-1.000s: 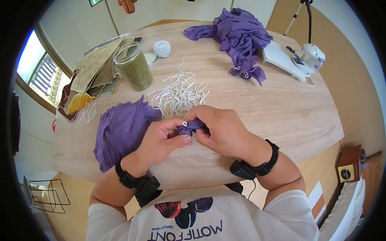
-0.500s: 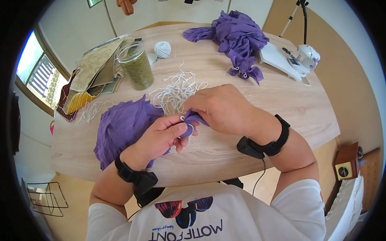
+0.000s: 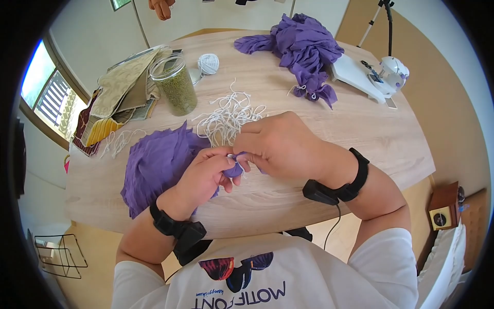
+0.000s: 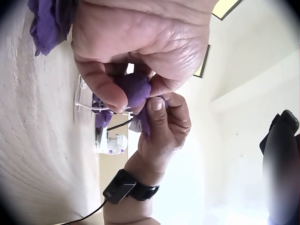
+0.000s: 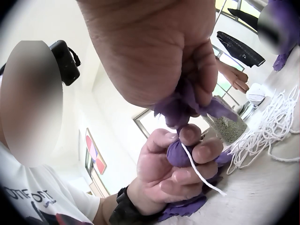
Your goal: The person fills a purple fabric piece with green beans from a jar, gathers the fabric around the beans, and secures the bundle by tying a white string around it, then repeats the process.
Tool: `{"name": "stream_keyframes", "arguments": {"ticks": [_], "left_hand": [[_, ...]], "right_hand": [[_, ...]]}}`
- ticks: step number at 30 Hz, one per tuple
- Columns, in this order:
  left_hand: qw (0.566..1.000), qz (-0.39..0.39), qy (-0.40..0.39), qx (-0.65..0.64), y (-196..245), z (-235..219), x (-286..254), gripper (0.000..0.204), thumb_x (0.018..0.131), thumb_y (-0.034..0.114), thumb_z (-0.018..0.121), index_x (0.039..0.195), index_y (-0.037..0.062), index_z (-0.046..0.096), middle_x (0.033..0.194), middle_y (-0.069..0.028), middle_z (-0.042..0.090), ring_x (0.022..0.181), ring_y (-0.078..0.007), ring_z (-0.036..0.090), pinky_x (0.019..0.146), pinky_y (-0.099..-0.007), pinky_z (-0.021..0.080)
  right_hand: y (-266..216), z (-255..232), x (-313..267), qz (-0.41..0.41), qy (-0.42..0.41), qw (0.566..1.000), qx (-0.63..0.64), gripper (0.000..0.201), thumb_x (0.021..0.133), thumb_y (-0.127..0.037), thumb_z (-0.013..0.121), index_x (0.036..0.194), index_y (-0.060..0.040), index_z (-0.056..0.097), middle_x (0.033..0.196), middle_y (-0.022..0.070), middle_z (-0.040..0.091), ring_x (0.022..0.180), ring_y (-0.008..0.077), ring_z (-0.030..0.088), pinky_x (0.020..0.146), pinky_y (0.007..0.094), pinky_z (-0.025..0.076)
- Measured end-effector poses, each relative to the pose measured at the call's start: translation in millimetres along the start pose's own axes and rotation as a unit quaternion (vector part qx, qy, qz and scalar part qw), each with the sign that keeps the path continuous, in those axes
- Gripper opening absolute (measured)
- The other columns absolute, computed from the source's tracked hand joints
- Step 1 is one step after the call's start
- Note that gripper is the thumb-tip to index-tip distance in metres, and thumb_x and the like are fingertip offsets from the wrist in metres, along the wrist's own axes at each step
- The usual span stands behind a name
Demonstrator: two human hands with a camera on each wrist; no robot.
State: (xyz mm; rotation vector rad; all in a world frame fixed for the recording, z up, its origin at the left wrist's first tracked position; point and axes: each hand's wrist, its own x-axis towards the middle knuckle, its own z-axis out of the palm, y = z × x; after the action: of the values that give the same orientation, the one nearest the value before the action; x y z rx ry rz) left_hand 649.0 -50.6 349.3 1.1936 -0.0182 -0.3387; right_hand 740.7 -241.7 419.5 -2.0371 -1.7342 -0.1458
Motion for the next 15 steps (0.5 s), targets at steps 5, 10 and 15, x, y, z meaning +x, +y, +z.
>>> {"name": "stream_keyframes", "arguments": {"ticks": [5, 10, 15], "left_hand": [[0.999, -0.039, 0.025, -0.021, -9, -7, 5, 0.023, 0.085, 0.017, 0.054, 0.099, 0.0023, 0.066, 0.090, -0.0079, 0.065, 0.070, -0.0172, 0.063, 0.061, -0.0297, 0.054], [0.999, -0.025, 0.009, -0.018, -8, -13, 4, 0.028, 0.087, 0.016, 0.050, 0.108, 0.0032, 0.063, 0.097, -0.0115, 0.066, 0.079, -0.0214, 0.065, 0.065, -0.0340, 0.057], [0.993, 0.026, -0.031, -0.111, -2, -11, 3, 0.038, 0.093, 0.024, 0.049, 0.127, 0.0063, 0.052, 0.110, -0.0102, 0.063, 0.086, -0.0191, 0.064, 0.069, -0.0327, 0.056]], "right_hand": [[-5, 15, 5, -0.024, 0.024, 0.999, -0.041, 0.011, 0.074, -0.010, 0.067, 0.082, -0.0141, 0.060, 0.073, 0.0026, 0.059, 0.068, 0.0260, 0.063, 0.056, 0.0374, 0.048], [0, 13, 13, 0.006, 0.007, 0.999, 0.033, 0.008, 0.079, -0.012, 0.067, 0.085, -0.0127, 0.062, 0.074, 0.0030, 0.062, 0.068, 0.0268, 0.063, 0.058, 0.0376, 0.048], [5, -1, 18, 0.093, -0.016, 0.984, 0.148, 0.009, 0.086, -0.014, 0.066, 0.093, -0.0105, 0.065, 0.074, 0.0042, 0.066, 0.065, 0.0273, 0.063, 0.059, 0.0364, 0.048]]}}
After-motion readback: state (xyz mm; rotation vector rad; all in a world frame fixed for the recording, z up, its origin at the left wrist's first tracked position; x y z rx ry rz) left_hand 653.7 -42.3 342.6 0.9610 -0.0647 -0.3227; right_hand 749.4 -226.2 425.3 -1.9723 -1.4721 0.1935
